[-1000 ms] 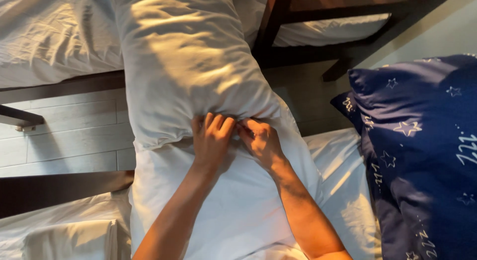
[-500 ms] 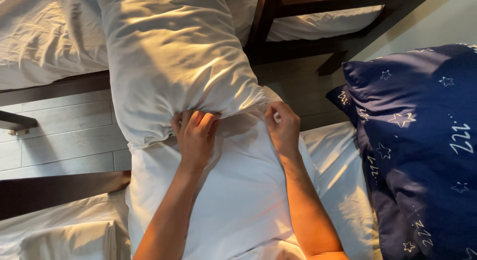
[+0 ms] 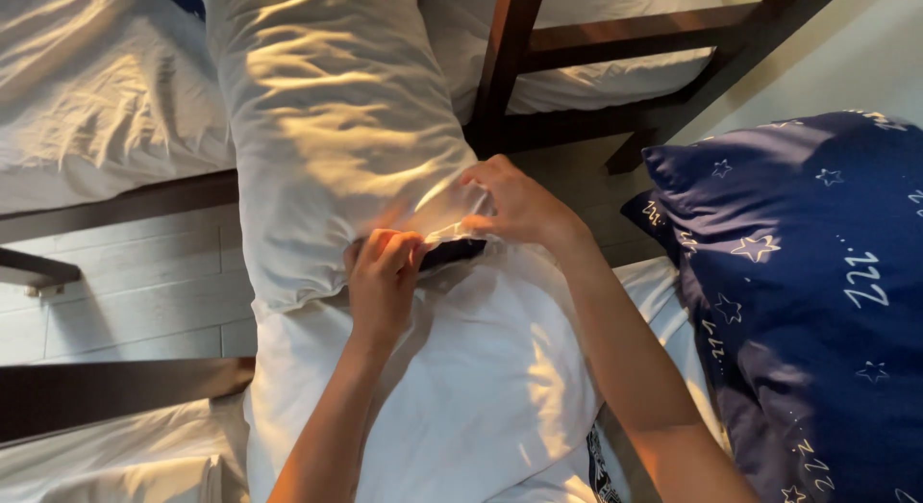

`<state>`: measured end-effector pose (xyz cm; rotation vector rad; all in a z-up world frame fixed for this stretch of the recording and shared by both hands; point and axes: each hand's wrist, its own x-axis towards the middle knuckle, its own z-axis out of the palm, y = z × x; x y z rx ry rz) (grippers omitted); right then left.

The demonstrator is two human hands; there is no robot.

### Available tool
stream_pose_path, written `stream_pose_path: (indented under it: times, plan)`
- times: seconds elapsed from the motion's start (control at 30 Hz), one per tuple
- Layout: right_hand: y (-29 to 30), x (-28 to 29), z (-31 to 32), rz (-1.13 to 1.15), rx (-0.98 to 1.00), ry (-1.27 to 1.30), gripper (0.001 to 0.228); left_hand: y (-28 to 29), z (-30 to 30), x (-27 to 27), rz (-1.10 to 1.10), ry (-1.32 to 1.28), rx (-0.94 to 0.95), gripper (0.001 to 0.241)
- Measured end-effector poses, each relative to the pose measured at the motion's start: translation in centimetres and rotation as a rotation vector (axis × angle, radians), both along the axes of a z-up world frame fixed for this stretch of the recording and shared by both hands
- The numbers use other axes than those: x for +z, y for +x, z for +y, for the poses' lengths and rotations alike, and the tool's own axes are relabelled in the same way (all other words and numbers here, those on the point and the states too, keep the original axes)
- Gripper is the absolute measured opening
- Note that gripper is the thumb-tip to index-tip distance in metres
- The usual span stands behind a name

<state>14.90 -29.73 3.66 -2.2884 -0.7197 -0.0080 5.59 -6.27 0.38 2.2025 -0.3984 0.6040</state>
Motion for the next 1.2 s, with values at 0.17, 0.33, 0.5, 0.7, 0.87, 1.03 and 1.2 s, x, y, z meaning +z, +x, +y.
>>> stream_pose_path:
  times: [0.17,0.33,0.5,0.7,0.87,1.03,1.2]
  plan:
    - [1.5,0.6,1.9,0.121,0.153,-0.047,0.046,1.9,0.0,3.5,0.052,-0.100,0.119,0.007]
    - [2.1,-2.6,0.9,0.104,0.052,-0.042,0.033,3.5,0.9,5.5,0.018,-0.083,0.083,0.007]
    - [-0.1,-2.5,-1.1,0.071,-0.317,-0.095,0.022,1.2,5.1,2.5,-0.055,0.267,-0.044,0.023]
    - [-1.9,-7.7,-2.8,0.611,-0.384,0.610,0.013,-4.2,10.2,0.2,-0.125,0.326,0.408,0.040]
    - [-2.2,-3.9,-0.8,0.868,-0.252,1.190,0.016,-3.0,12.8,-1.9,0.253,-0.605,0.393,0.017]
    - [0.9,-5.3,-3.3,0.934,-0.147,1.357,0.020,-2.9,10.9,1.0,0.089,-0.408,0.104,0.036]
    - [0.4,2.6,-1.2,0.853,-0.039,1.339,0.019,-2.0,12.2,-0.4,0.275,-0.619,0.336,0.018]
